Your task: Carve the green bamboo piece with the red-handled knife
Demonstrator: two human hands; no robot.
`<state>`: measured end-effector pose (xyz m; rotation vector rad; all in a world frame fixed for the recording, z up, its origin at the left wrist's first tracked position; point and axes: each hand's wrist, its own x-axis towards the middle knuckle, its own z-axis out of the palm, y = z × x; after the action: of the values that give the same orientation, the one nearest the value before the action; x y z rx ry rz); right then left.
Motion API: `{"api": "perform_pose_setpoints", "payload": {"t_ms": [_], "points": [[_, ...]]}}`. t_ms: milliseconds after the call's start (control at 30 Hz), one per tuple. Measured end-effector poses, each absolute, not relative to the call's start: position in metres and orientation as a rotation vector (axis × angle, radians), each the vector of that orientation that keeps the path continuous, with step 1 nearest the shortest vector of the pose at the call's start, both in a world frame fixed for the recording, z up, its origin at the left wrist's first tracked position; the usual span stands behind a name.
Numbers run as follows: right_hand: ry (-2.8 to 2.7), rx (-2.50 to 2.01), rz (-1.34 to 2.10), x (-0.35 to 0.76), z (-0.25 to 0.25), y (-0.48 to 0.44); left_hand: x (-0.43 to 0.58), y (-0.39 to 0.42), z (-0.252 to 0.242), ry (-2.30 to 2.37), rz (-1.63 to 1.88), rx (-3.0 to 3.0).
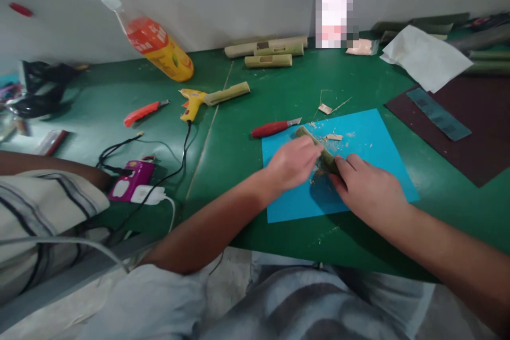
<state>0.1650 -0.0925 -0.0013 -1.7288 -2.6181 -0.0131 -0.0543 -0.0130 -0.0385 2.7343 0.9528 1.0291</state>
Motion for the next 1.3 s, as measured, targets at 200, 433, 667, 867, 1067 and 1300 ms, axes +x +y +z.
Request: {"api": "perform_pose_setpoints", "payload": {"t_ms": [200,433,667,867,1067,1300], "points": [[-2.618,-1.741,0.043,0.164,0.001,-0.091,-0.055,-0.012,-0.038,1.065,1.101,2.674],[-2.609,-1.714,0.042,0.164,-0.001,-0.091,-0.059,-0.007,-0.036,1.025,1.113,2.623],[-2.622,-1.704,0.046,0.163,-0.002,-0.092,-0.057,-0.009,-0.038,0.973,1.067,2.646],[-2.641,-1.735,0.086,0.162,0.001,-0.091,-0.056,-0.013,-0.037,0.892,1.003,2.719],[-2.619,-1.726,0.043,0.162,-0.001,-0.091,-0.058,-0.015,-0.036,1.059,1.084,2.644],[-2.606,-1.67,-0.007,0.163,-0.004,-0.092,-0.059,-0.014,-0.034,1.121,1.05,2.613]]}}
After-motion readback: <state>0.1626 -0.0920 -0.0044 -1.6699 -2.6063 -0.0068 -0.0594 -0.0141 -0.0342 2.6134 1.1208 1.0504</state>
